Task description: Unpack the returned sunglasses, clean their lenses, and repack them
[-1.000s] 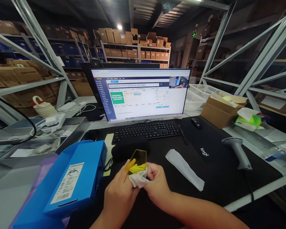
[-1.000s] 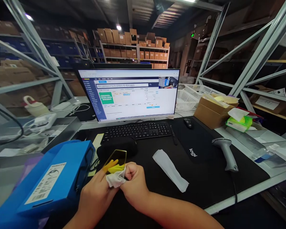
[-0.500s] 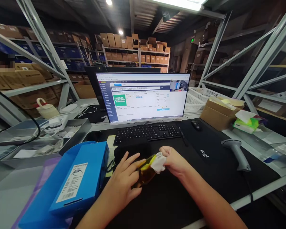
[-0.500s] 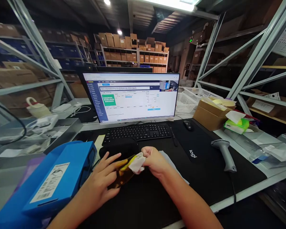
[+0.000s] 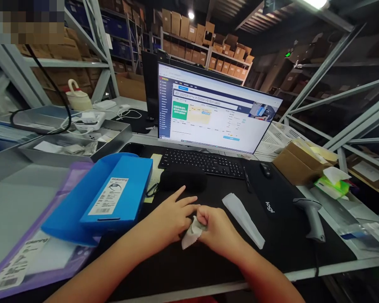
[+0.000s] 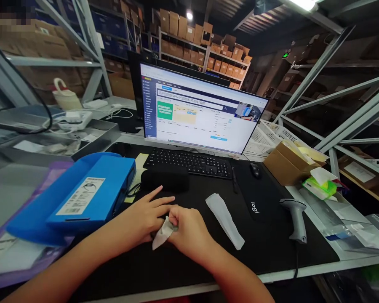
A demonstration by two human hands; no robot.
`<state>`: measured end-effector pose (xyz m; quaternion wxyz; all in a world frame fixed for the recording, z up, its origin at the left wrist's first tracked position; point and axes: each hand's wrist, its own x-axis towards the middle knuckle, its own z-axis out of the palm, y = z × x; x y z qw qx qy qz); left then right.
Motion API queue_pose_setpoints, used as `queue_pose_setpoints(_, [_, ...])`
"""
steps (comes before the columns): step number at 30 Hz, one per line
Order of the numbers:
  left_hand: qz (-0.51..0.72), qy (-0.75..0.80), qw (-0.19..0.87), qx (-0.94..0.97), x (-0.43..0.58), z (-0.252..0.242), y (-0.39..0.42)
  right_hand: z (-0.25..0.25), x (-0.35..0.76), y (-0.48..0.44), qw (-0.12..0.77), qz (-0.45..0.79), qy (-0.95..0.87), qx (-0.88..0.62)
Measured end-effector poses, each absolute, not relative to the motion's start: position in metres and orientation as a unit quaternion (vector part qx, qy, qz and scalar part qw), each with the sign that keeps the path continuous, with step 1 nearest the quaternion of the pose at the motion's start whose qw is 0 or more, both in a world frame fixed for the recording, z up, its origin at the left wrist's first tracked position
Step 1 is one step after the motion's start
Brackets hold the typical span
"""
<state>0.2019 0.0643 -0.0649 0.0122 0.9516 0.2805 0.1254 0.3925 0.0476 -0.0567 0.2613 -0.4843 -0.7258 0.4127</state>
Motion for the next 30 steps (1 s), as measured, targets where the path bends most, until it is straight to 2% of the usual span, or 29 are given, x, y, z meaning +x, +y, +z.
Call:
queue_pose_setpoints(6, [0.205,0.283,0.024,0.937,0.184,-0.045,0.064,-0.039,0.427,0.068,0.243,0.596,-0.668,-0.374])
queue_pose_setpoints(10, [0.243,0.305,0.069,0.918,0.176,-0.040,0.066,-0.036,0.445,0.083,0.288,0.676,-0.578,-0.354])
queue_pose_setpoints(14, [0.280,0.322,0.100,0.899,0.175,-0.042,0.067,-0.034,0.443,0.088,0.427,0.614,-0.539,-0.386])
queue_pose_setpoints(16, [0.291,0.322,0.111,0.894,0.177,-0.044,0.066,-0.035,0.435,0.087,0.467,0.587,-0.534,-0.389])
queue_pose_setpoints(22, [0.304,0.340,0.134,0.880,0.185,-0.049,0.066,-0.045,0.421,0.084,0.465,0.615,-0.513,-0.377])
queue_pose_setpoints(27, [0.344,0.347,0.172,0.855,0.187,-0.046,0.067,-0.049,0.432,0.092,0.457,0.500,-0.582,-0.451])
queue_pose_setpoints(30, [0.384,0.348,0.243,0.820,0.189,-0.047,0.066,-0.051,0.435,0.094,0.468,0.398,-0.631,-0.474])
